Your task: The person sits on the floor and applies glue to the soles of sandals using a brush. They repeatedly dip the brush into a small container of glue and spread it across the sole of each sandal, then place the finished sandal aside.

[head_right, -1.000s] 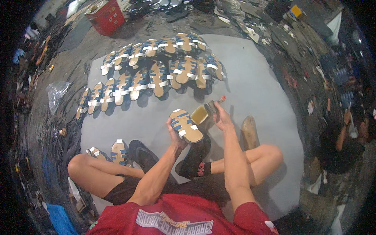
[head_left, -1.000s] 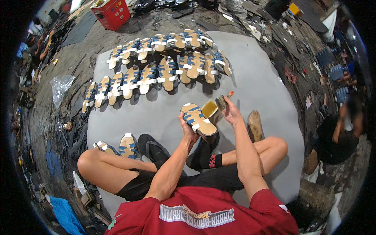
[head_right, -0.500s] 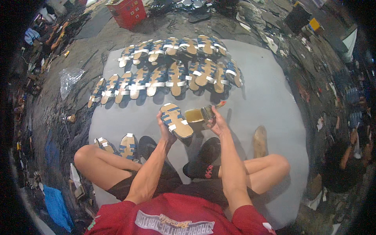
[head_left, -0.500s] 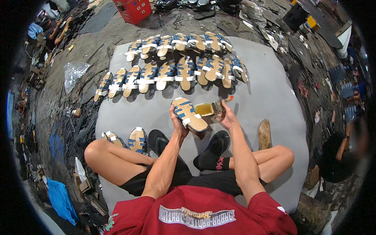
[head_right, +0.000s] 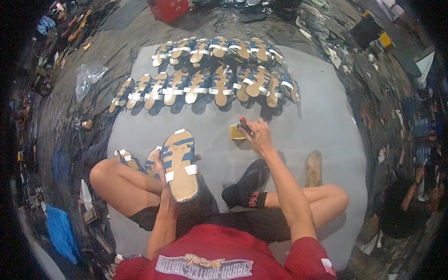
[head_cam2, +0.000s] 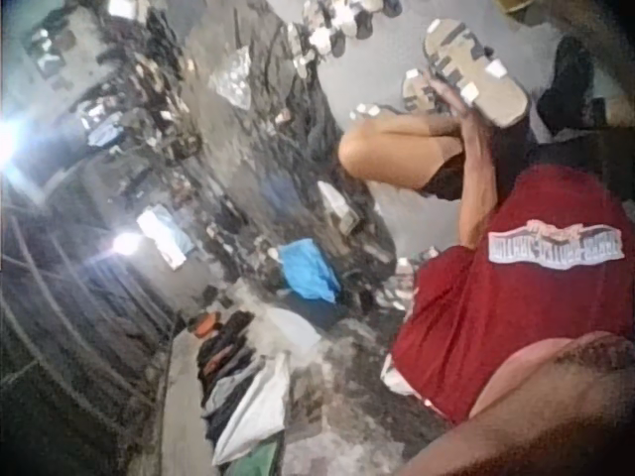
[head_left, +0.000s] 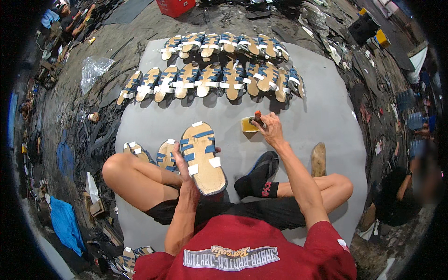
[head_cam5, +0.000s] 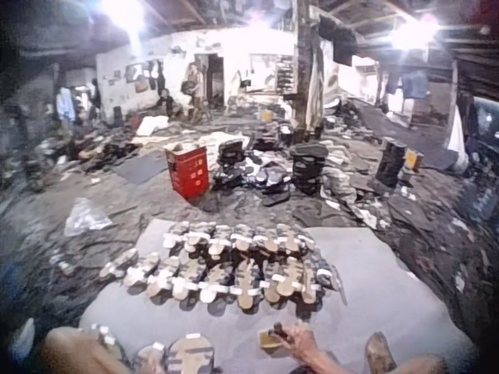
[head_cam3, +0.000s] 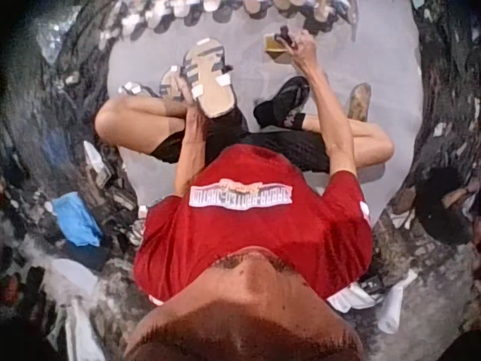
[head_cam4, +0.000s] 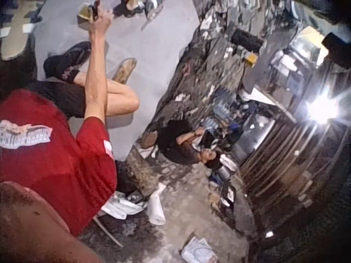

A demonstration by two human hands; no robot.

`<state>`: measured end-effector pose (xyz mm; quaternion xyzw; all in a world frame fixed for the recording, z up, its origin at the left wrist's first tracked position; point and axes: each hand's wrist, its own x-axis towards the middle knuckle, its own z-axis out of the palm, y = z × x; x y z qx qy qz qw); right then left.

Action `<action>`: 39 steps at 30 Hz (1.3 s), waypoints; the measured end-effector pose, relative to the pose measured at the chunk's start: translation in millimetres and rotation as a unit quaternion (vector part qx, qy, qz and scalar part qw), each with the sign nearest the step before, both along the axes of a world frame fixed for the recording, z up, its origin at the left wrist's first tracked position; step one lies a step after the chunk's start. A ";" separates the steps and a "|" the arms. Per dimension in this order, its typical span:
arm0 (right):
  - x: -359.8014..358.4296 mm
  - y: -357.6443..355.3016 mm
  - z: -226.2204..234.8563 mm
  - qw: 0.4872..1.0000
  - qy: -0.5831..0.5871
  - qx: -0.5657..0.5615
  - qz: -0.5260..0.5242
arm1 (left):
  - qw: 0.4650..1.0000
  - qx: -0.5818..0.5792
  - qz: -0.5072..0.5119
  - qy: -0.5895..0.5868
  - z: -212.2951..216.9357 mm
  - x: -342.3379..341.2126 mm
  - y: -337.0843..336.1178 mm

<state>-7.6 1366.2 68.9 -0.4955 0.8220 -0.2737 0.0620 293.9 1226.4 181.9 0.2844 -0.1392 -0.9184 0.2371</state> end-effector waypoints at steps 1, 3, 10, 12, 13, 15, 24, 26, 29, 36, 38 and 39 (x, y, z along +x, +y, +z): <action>2.5 -0.6 -2.2 1.000 0.006 -0.001 0.000 | 1.000 0.021 -0.008 0.016 -1.9 9.2 5.8; 7.6 -3.3 -11.7 0.999 0.026 -0.029 0.001 | 0.994 0.078 -0.021 0.071 3.3 20.5 16.8; 16.7 -5.4 0.5 0.986 -0.022 -0.138 -0.088 | 0.996 0.082 0.010 0.034 -2.5 37.6 20.7; 16.8 1.6 -0.5 0.975 -0.025 -0.168 -0.143 | 0.994 0.094 0.054 0.011 -2.3 36.7 18.9; 16.4 2.8 -2.9 0.975 -0.020 -0.151 -0.159 | 0.999 0.017 0.021 0.030 -14.5 42.8 17.4; 12.0 13.4 -16.9 0.979 -0.061 -0.020 -0.195 | 0.997 0.044 0.046 0.038 -14.5 32.7 17.9; 16.3 14.4 -30.9 0.966 -0.089 -0.030 -0.240 | 0.999 0.009 0.022 0.025 -10.7 29.7 19.0; 22.3 13.0 -23.7 0.952 -0.133 -0.071 -0.268 | 0.999 0.012 0.032 0.013 -8.7 30.0 20.9; 20.3 13.7 -27.5 0.965 -0.044 -0.047 -0.255 | 0.999 -0.022 0.022 0.026 -14.9 32.0 20.6; 19.9 11.2 36.2 0.868 -0.425 -0.047 -0.251 | 0.998 -0.062 0.026 0.018 5.4 26.3 15.3; 5.0 6.9 62.6 0.799 -0.533 -0.164 -0.226 | 0.998 -0.065 0.026 -0.009 -0.3 27.8 13.0; 1.6 3.1 84.1 0.783 -0.550 -0.210 -0.202 | 0.996 -0.076 0.025 -0.030 5.3 26.0 14.7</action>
